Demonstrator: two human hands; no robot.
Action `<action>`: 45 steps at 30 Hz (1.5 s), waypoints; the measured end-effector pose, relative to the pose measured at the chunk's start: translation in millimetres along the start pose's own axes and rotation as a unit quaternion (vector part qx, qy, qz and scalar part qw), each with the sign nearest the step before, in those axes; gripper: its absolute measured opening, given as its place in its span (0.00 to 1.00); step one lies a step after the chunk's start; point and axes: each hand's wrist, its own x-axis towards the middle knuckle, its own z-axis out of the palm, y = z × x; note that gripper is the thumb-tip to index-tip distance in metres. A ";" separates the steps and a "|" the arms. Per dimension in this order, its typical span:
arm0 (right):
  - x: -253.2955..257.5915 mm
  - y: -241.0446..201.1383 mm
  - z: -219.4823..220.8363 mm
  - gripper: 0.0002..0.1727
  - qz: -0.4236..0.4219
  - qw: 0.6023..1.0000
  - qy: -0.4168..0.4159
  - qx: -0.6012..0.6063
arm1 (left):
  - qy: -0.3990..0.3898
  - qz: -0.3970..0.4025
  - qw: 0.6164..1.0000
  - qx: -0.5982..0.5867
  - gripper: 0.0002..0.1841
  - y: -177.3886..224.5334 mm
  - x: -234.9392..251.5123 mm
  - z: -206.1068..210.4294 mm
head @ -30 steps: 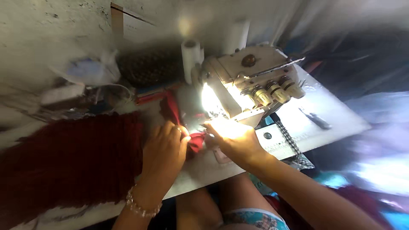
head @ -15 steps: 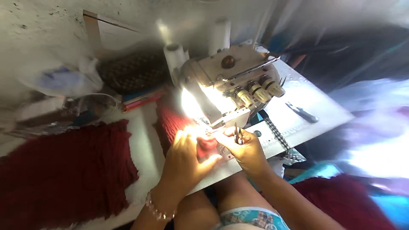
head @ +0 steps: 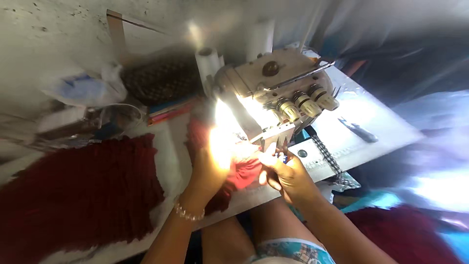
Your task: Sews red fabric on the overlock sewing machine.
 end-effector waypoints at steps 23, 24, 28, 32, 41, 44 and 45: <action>7.2 -1.2 0.6 0.05 0.047 0.998 0.041 0.009 | -0.195 -0.041 0.952 -0.234 0.06 11.0 22.1 -21.3; 7.3 -1.0 0.7 0.05 0.048 0.998 0.044 0.009 | -0.193 -0.069 0.953 -0.222 0.08 16.9 21.5 -22.9; 7.6 -0.3 1.1 0.04 0.051 0.997 0.054 0.009 | -0.170 -0.119 0.956 -0.209 0.08 34.3 20.7 -25.1; 8.1 0.6 1.0 0.04 0.049 0.997 0.052 0.013 | -0.194 -0.081 0.948 -0.239 0.05 14.4 21.2 -22.7; -31.1 19.8 -46.9 0.02 -0.122 0.975 -0.104 -0.154 | -0.068 0.116 0.986 0.103 0.15 -28.4 34.8 -38.4; -31.9 20.5 -59.1 0.07 -0.108 0.974 -0.042 -0.197 | -0.086 0.142 0.973 0.161 0.24 -42.9 41.7 -34.4; -29.3 17.8 -58.4 0.09 -0.123 0.967 -0.022 -0.224 | -0.096 0.131 0.969 0.188 0.26 -38.2 40.5 -36.5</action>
